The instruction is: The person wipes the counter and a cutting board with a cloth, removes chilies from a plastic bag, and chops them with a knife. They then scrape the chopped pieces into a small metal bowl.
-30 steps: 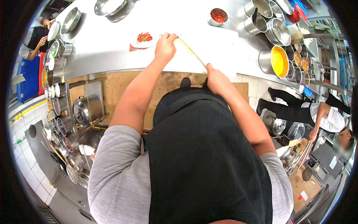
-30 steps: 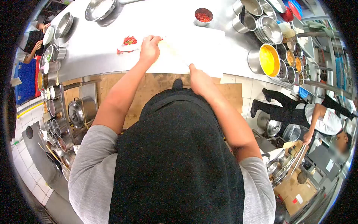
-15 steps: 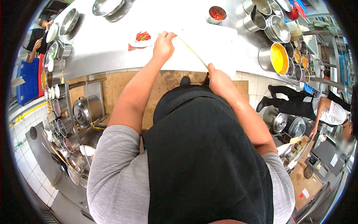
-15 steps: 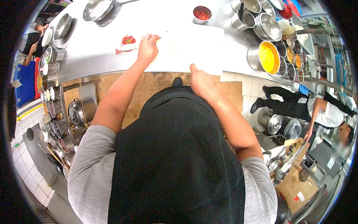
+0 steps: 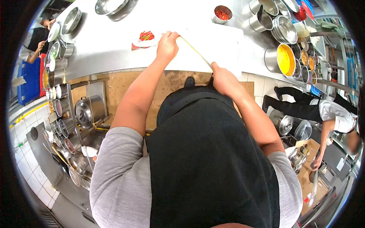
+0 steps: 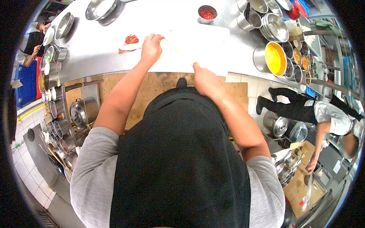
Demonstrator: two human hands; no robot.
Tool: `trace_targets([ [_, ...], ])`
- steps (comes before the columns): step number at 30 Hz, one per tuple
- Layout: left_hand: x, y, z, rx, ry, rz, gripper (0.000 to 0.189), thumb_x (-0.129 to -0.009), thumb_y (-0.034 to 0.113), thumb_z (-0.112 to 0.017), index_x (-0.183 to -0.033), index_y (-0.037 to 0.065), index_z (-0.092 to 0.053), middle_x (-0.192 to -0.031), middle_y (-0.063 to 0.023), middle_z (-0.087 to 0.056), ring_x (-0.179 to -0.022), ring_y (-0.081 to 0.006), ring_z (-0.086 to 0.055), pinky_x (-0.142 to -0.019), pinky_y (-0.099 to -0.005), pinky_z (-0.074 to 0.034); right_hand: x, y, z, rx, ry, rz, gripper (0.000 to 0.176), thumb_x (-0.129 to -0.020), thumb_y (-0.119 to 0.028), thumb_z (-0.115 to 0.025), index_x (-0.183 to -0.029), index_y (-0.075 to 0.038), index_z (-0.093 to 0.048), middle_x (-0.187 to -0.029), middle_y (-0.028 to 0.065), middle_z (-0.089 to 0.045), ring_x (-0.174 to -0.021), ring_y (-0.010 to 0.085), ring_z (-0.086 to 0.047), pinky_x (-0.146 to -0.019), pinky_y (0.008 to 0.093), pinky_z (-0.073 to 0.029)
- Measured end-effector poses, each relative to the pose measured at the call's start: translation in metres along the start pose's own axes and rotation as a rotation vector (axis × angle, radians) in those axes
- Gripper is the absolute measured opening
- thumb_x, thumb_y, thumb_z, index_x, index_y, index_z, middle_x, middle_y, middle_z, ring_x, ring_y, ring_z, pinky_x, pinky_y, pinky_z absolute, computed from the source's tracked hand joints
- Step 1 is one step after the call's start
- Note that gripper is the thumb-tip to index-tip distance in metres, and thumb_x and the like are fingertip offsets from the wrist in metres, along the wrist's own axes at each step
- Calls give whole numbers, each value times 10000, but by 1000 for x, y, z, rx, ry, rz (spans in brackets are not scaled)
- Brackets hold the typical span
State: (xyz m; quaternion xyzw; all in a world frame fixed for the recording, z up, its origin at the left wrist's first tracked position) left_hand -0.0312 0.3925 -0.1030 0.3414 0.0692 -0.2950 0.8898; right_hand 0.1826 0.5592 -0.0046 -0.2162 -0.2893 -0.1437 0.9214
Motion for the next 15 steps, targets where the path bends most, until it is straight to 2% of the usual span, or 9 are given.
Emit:
trace_targets([
  [6,-3,1,8,53,30,-13,107,-985,7,-659,-1039,63,-732,-1049,-157,-728,-1038,-420,-670,-923,-523,-559,-41,10,-27,-58,70,45,284,-1023,6,-510,-1306,27,-527,-1108,341,-755,-1109,520,-735,-950,624,-570],
  [9,-2,-3,5,73,21,-20,163,-984,10,-638,-1088,76,-744,-1076,-159,-714,-1053,-425,-667,-914,-531,-572,-36,17,-28,-128,54,64,241,-1037,-12,-499,-1273,30,-526,-1102,349,-751,-1099,533,-729,-950,625,-569],
  [12,-4,3,-1,21,15,-51,160,-970,10,-664,-1075,89,-758,-1044,-153,-709,-1025,-419,-660,-896,-533,-569,-28,25,-22,-147,68,10,220,-1040,-19,-493,-1253,29,-523,-1089,356,-749,-1092,539,-725,-945,629,-566],
  [14,-3,5,-1,12,35,-61,134,-974,24,-673,-1056,90,-756,-1013,-149,-711,-1006,-404,-662,-887,-531,-552,-26,33,-24,-152,77,-5,225,-1078,-132,-610,-1217,4,-496,-1052,361,-738,-1068,560,-702,-903,638,-539],
  [15,-3,8,0,4,56,-69,107,-978,39,-682,-1038,91,-754,-982,-146,-713,-987,-390,-665,-879,-529,-536,-24,32,-23,-148,82,-6,225,-1078,-132,-610,-1217,4,-496,-1052,361,-738,-1068,560,-702,-903,638,-539],
])
Point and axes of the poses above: each hand's wrist, its own x-axis away from the middle knuckle, its own z-axis out of the back of the hand, y = z × x, the point moved 6 cm from there along -x, towards the middle knuckle
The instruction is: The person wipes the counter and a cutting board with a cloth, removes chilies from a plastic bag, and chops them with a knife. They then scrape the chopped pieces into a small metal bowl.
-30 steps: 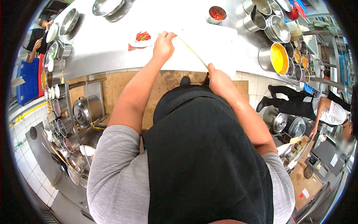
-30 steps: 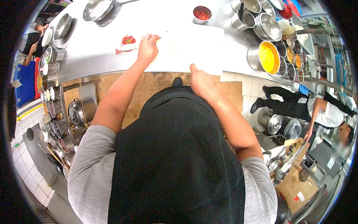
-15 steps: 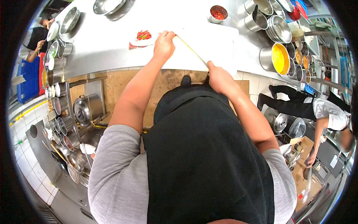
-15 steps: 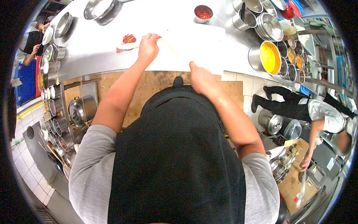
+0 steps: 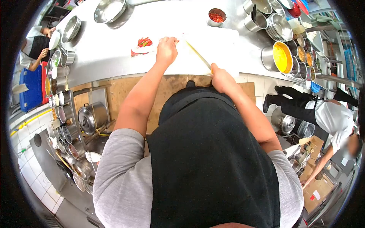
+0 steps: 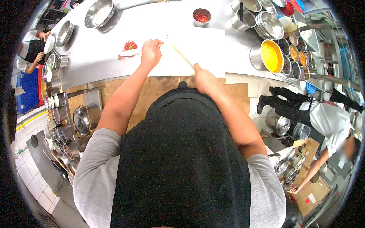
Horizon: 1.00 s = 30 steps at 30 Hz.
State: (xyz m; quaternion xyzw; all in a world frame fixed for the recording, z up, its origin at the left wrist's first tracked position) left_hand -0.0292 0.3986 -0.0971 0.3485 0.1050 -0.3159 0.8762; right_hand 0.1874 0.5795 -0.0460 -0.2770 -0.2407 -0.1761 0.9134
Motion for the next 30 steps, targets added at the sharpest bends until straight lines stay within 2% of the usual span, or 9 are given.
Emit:
trace_targets([
  [5,1,2,1,-23,-17,7,143,-993,54,-667,-1061,113,-779,-943,-149,-709,-961,-399,-669,-879,-531,-540,17,-13,12,102,47,83,200,-1048,-60,-557,-1226,13,-504,-1010,341,-740,-1034,551,-707,-882,650,-533],
  [12,0,-2,-3,-36,-78,34,173,-1027,88,-651,-1093,115,-809,-983,-147,-709,-1000,-398,-672,-897,-529,-570,15,-23,12,116,9,61,225,-1016,3,-509,-1240,23,-508,-1033,345,-741,-1046,542,-709,-892,639,-538],
  [14,1,-6,-5,-28,-72,18,169,-1028,88,-649,-1094,111,-803,-981,-150,-711,-1004,-403,-673,-898,-532,-568,-7,-22,-1,113,12,54,328,-1035,-13,-471,-1352,48,-529,-1122,342,-757,-1109,509,-737,-944,617,-575],
  [17,0,-5,-4,-20,-25,-25,130,-993,53,-670,-1060,90,-775,-949,-159,-714,-970,-411,-678,-889,-536,-554,-21,-17,-2,117,11,85,343,-1048,-17,-448,-1374,52,-529,-1129,337,-760,-1114,507,-739,-954,615,-574],
  [18,1,-3,-2,-18,9,-57,105,-958,20,-692,-1025,73,-753,-919,-165,-716,-931,-415,-680,-878,-537,-542,-16,-22,3,119,6,90,343,-1048,-17,-448,-1374,52,-529,-1129,337,-760,-1114,507,-739,-954,615,-574],
  [21,2,-3,-2,8,16,-49,96,-958,16,-685,-1015,66,-744,-914,-166,-715,-926,-418,-680,-877,-540,-541,16,-29,20,191,-41,30,346,-1044,-15,-456,-1374,56,-529,-1133,344,-758,-1117,510,-738,-960,608,-574],
  [23,2,-6,-4,1,13,-42,94,-960,13,-682,-1012,63,-742,-920,-166,-719,-928,-419,-681,-877,-541,-542,29,-26,24,146,-3,61,276,-1011,-7,-551,-1279,37,-503,-1039,352,-744,-1033,546,-719,-902,632,-550],
  [26,2,-6,-3,-3,0,-35,95,-962,12,-679,-1015,59,-742,-932,-171,-726,-933,-422,-684,-882,-543,-543,29,-35,26,170,-85,1,313,-1034,-7,-464,-1334,58,-528,-1131,354,-755,-1126,521,-732,-973,612,-567],
  [30,1,-5,-1,28,-10,-45,109,-967,17,-683,-1035,61,-755,-954,-178,-732,-950,-422,-685,-899,-540,-548,-10,-24,-6,122,-25,64,297,-1036,-7,-463,-1320,56,-520,-1135,355,-753,-1129,527,-728,-980,618,-561],
])
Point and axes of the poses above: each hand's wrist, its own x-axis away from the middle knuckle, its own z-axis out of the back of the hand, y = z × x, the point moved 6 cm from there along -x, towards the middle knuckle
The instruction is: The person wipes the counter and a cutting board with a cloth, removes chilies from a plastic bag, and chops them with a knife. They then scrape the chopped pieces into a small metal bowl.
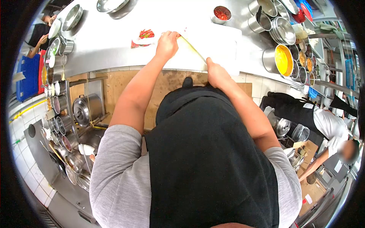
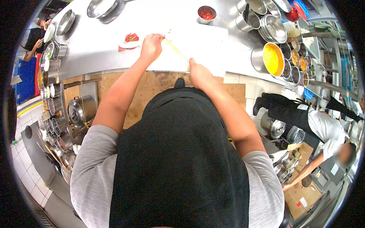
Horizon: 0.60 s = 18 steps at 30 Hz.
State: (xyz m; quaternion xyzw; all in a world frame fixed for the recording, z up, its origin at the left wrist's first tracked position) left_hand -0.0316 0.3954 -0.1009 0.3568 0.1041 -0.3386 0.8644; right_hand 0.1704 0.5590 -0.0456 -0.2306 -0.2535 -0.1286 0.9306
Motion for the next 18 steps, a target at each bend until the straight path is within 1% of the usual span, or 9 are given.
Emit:
trace_targets([
  [2,1,0,3,-8,8,-2,111,-967,20,-686,-1039,61,-760,-958,-176,-731,-959,-419,-684,-905,-534,-550,-7,0,-4,-17,38,25,293,-1034,-8,-474,-1318,55,-513,-1127,362,-750,-1123,530,-727,-972,617,-564],
  [4,2,5,6,-6,7,-7,114,-967,23,-689,-1044,61,-764,-962,-174,-731,-967,-415,-682,-912,-527,-552,-9,2,-6,-33,28,18,293,-1034,-10,-479,-1318,54,-514,-1125,362,-750,-1123,529,-727,-970,616,-565],
  [7,5,2,3,-10,0,38,110,-972,27,-688,-1043,64,-765,-980,-165,-733,-984,-410,-678,-916,-519,-551,-3,3,0,-56,1,0,309,-1028,-9,-487,-1330,52,-514,-1115,360,-749,-1112,529,-727,-963,618,-564],
  [10,6,-3,2,-18,14,23,101,-974,40,-696,-1039,77,-763,-988,-155,-733,-992,-403,-678,-918,-520,-540,6,2,3,-40,0,-22,340,-1016,-4,-496,-1352,53,-511,-1093,354,-751,-1088,530,-730,-948,623,-563],
  [12,8,0,-1,-18,-11,-28,101,-975,48,-697,-1043,88,-760,-996,-142,-733,-1004,-393,-678,-929,-519,-527,15,9,4,-8,15,-49,357,-1009,-1,-501,-1362,54,-509,-1078,350,-753,-1075,531,-730,-940,624,-563],
  [14,7,0,-4,-15,-10,-29,97,-976,54,-700,-1045,90,-757,-995,-136,-732,-1005,-388,-678,-934,-519,-521,24,10,6,-16,59,-7,242,-1044,-55,-586,-1251,28,-492,-1039,349,-747,-1047,543,-718,-888,640,-540],
  [16,9,-2,-4,-21,-6,-25,92,-977,61,-702,-1046,92,-755,-993,-131,-731,-1007,-383,-678,-940,-518,-516,35,9,10,-4,57,6,239,-1043,-52,-581,-1252,25,-494,-1034,344,-748,-1039,541,-720,-880,642,-539],
  [18,8,-1,-4,-33,10,-50,91,-991,65,-687,-1045,94,-754,-995,-118,-721,-1003,-391,-668,-935,-516,-546,41,6,14,11,62,24,237,-1041,-48,-576,-1253,22,-495,-1029,339,-750,-1032,539,-721,-872,643,-538],
])
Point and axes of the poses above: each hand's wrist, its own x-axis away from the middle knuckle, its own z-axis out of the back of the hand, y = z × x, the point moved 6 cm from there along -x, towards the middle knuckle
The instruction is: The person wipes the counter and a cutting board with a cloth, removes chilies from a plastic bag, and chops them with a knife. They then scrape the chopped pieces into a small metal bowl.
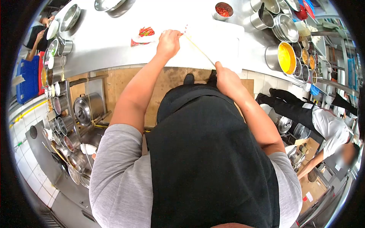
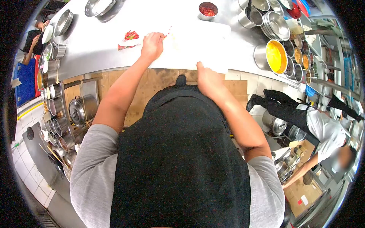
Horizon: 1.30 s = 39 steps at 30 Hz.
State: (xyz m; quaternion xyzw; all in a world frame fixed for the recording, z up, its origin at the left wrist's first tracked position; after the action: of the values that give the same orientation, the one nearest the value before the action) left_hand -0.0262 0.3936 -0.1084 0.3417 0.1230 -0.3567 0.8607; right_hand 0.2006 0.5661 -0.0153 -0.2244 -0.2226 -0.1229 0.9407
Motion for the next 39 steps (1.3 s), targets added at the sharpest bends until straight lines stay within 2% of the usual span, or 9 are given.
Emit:
trace_targets([
  [3,0,-1,-2,-3,-19,14,78,-990,75,-703,-1047,97,-752,-983,-126,-724,-995,-380,-677,-929,-524,-512,0,-1,0,28,-17,-3,258,-1043,-59,-581,-1271,22,-494,-1029,336,-749,-1033,538,-721,-882,644,-541],
  [10,-2,-1,2,-7,-28,-20,88,-985,58,-692,-1037,96,-752,-976,-133,-721,-977,-385,-676,-903,-523,-522,-47,-10,-13,-22,-2,0,346,-998,10,-508,-1341,54,-525,-1089,363,-752,-1075,518,-744,-918,618,-573],
  [15,-2,0,3,40,-9,-48,94,-967,28,-687,-1025,75,-744,-965,-147,-722,-958,-397,-679,-895,-521,-526,-10,-17,11,56,-82,-23,373,-1012,-1,-507,-1381,48,-520,-1097,360,-754,-1101,510,-745,-947,607,-578],
  [17,-1,1,4,29,-1,-40,132,-964,7,-659,-1027,77,-752,-960,-142,-727,-950,-396,-678,-895,-517,-540,-1,-12,11,13,-84,-53,292,-994,7,-553,-1277,38,-490,-1053,366,-741,-1050,554,-717,-899,635,-549],
  [19,0,2,5,18,7,-38,172,-961,-14,-632,-1029,78,-760,-956,-136,-732,-942,-394,-678,-895,-512,-554,-12,-12,2,14,-98,-49,334,-1006,2,-521,-1338,41,-499,-1080,364,-746,-1087,534,-727,-931,624,-562],
  [21,-3,3,6,42,15,-61,69,-963,26,-696,-997,60,-746,-948,-149,-734,-943,-402,-686,-873,-521,-535,-29,-6,-16,17,-103,-44,383,-1019,-2,-490,-1399,43,-508,-1106,362,-750,-1123,514,-737,-963,614,-574],
  [25,-3,8,13,47,11,-22,60,-957,21,-701,-974,54,-748,-933,-147,-730,-927,-403,-676,-858,-516,-537,-51,-1,-28,-42,-50,9,370,-1030,-4,-479,-1395,53,-497,-1117,366,-746,-1128,529,-728,-966,616,-570],
  [27,-1,7,12,20,-7,17,103,-962,37,-682,-1002,86,-763,-959,-150,-729,-944,-405,-680,-843,-528,-569,-48,-1,-21,-50,-75,-4,363,-1034,-6,-478,-1391,59,-494,-1118,366,-746,-1126,534,-726,-965,617,-569],
  [39,1,7,14,33,82,-40,100,-931,10,-706,-984,62,-773,-942,-146,-736,-920,-403,-690,-830,-517,-583,-3,-19,10,41,-86,-23,353,-1001,7,-511,-1349,66,-525,-1058,358,-756,-1088,526,-740,-930,618,-578],
])
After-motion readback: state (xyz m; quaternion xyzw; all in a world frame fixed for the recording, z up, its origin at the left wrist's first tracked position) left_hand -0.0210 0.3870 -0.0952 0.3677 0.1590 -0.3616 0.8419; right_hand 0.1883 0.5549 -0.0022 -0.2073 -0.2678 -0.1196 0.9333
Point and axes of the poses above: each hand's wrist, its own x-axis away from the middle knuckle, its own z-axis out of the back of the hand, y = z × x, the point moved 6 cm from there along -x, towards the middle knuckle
